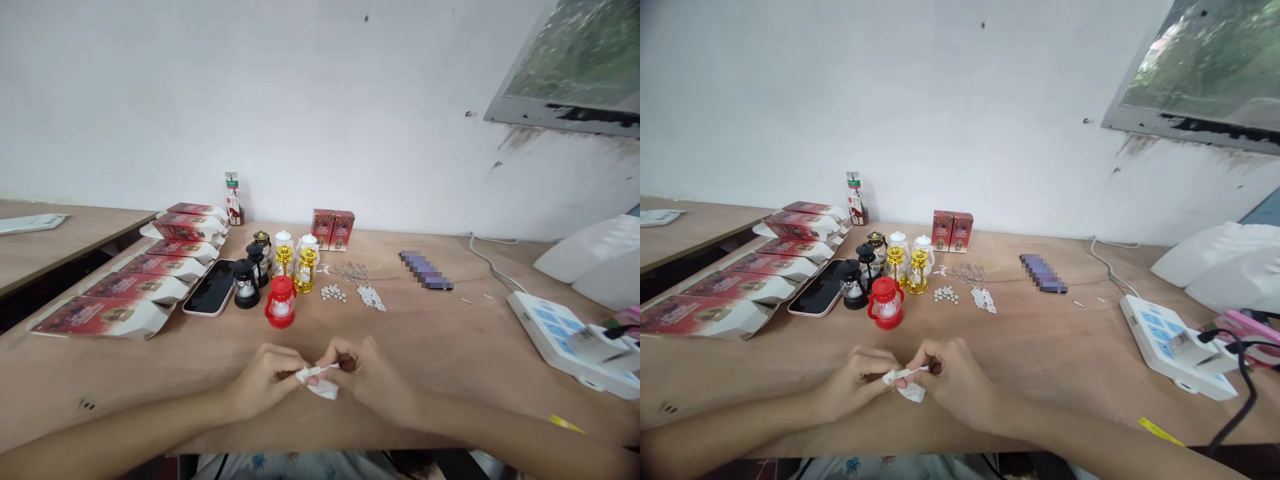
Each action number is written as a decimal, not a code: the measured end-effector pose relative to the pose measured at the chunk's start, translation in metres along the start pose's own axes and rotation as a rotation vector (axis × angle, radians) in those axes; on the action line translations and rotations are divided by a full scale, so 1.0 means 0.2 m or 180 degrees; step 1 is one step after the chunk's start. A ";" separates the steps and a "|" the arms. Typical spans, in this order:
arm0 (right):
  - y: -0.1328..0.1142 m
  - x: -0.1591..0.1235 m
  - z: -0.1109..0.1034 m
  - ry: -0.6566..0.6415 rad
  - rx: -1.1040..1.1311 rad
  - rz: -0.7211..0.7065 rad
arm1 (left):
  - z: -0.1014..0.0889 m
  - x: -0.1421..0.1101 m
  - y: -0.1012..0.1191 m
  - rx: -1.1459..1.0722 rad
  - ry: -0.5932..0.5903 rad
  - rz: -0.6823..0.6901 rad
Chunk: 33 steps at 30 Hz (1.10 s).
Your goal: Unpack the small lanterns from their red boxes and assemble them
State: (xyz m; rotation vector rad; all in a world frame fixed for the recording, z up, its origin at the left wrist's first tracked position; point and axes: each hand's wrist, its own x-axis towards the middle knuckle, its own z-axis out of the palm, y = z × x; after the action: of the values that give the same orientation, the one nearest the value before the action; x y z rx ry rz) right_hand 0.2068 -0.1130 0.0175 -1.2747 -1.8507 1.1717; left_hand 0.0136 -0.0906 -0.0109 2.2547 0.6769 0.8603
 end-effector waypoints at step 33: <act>-0.01 -0.09 -0.20 -0.1184 0.0212 0.0792 | 0.02 -0.02 0.05 0.0613 -0.0316 0.1291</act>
State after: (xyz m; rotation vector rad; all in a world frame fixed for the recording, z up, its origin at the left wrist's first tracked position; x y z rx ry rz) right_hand 0.2459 -0.1174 0.0361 -1.3482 -1.9253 1.6856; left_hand 0.0162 -0.1025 -0.0083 2.6417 0.2666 0.8916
